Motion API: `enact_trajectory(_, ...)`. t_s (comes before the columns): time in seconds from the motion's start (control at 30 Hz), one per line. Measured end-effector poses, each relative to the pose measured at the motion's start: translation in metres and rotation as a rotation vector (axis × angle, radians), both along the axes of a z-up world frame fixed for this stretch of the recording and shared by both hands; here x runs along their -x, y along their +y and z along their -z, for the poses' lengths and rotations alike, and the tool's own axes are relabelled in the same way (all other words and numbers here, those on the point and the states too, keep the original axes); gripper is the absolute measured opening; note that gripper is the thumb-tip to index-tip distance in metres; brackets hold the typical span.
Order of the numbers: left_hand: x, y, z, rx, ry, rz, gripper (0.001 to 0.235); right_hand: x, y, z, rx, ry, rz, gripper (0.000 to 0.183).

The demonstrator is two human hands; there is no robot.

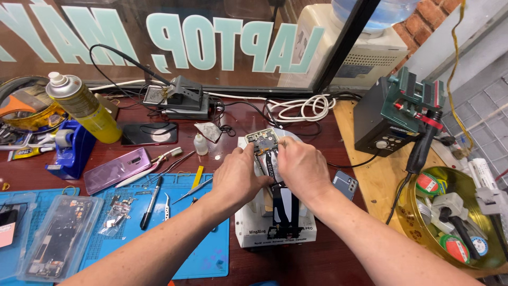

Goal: The person applies adhesive to a small component, then uses a spudger to pry and remove the battery from a disassembled smartphone. The battery is set aside, and the phone is placed on the workbench.

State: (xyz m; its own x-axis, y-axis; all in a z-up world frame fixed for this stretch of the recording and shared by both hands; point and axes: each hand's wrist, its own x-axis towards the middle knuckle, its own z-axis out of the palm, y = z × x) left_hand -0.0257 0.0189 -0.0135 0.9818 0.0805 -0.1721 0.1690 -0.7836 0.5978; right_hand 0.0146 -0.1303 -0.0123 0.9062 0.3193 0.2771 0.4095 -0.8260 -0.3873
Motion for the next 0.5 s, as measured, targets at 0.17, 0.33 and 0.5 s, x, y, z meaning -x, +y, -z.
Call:
enact_trajectory(0.17, 0.000, 0.001, -0.001, 0.010, -0.002, 0.000, 0.079, -0.009, -0.003, -0.005, -0.070, 0.013, 0.092, 0.022)
enact_trajectory(0.33, -0.001, 0.000, 0.000, 0.000, 0.012, 0.011, 0.076, -0.009, -0.011, -0.001, -0.161, 0.024, 0.094, 0.024)
enact_trajectory(0.5, -0.001, 0.002, 0.001, 0.012, 0.000, 0.025, 0.076, -0.013, -0.015, 0.008, -0.184, 0.040, 0.092, 0.022)
